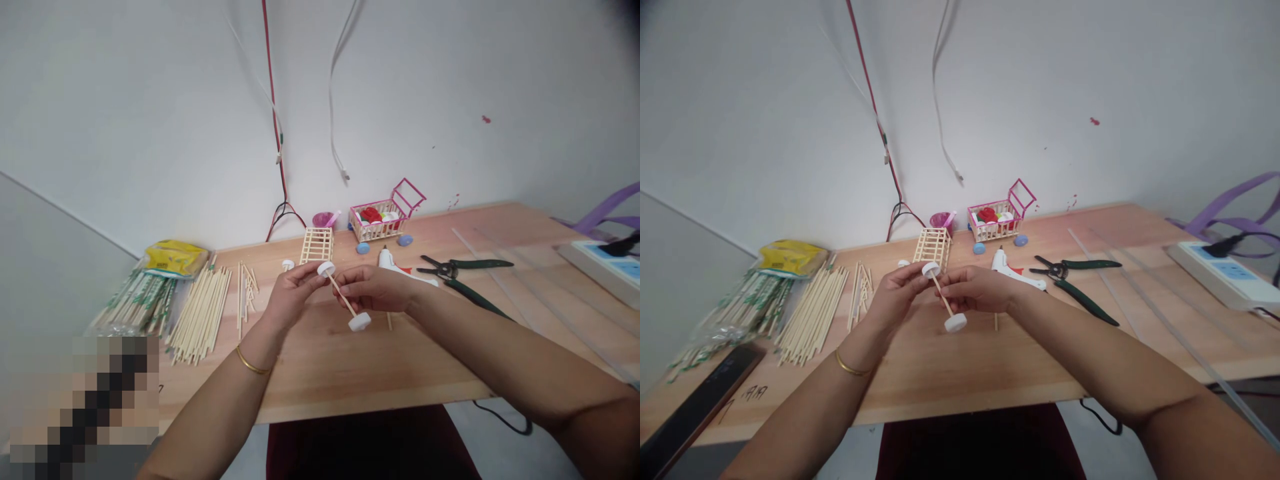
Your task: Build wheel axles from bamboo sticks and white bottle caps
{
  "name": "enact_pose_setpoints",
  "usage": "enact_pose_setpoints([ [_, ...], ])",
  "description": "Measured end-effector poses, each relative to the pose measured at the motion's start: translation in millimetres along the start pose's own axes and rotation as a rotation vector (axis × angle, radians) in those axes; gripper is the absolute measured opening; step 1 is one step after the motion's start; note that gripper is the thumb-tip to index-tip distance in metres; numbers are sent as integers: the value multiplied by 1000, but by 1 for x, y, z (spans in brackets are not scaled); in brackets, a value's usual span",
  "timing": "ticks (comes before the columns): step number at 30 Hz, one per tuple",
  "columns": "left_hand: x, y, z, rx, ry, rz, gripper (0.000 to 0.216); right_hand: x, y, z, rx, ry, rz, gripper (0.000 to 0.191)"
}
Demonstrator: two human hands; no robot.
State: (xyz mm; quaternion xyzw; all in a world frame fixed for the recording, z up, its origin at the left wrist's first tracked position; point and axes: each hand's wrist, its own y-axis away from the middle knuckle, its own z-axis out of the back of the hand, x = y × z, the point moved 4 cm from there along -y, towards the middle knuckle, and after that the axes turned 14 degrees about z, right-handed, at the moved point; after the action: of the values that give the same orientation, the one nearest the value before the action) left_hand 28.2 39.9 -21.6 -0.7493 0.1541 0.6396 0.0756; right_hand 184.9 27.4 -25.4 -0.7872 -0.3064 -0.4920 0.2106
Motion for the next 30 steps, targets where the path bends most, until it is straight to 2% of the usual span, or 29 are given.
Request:
enact_pose_setpoints([
  [7,-8,3,-1,-63,-148,-54,28,-5,-1,1,5,-21,-12,21],
  [20,-17,7,-1,-48,-383,-165,23,-4,-1,0,3,-4,-1,19],
  [26,-17,7,-1,-31,-441,-207,23,-6,-1,1,13,16,11,19],
  [30,-13,6,-2,-27,-358,-183,26,-5,-1,5,-17,50,7,23],
])
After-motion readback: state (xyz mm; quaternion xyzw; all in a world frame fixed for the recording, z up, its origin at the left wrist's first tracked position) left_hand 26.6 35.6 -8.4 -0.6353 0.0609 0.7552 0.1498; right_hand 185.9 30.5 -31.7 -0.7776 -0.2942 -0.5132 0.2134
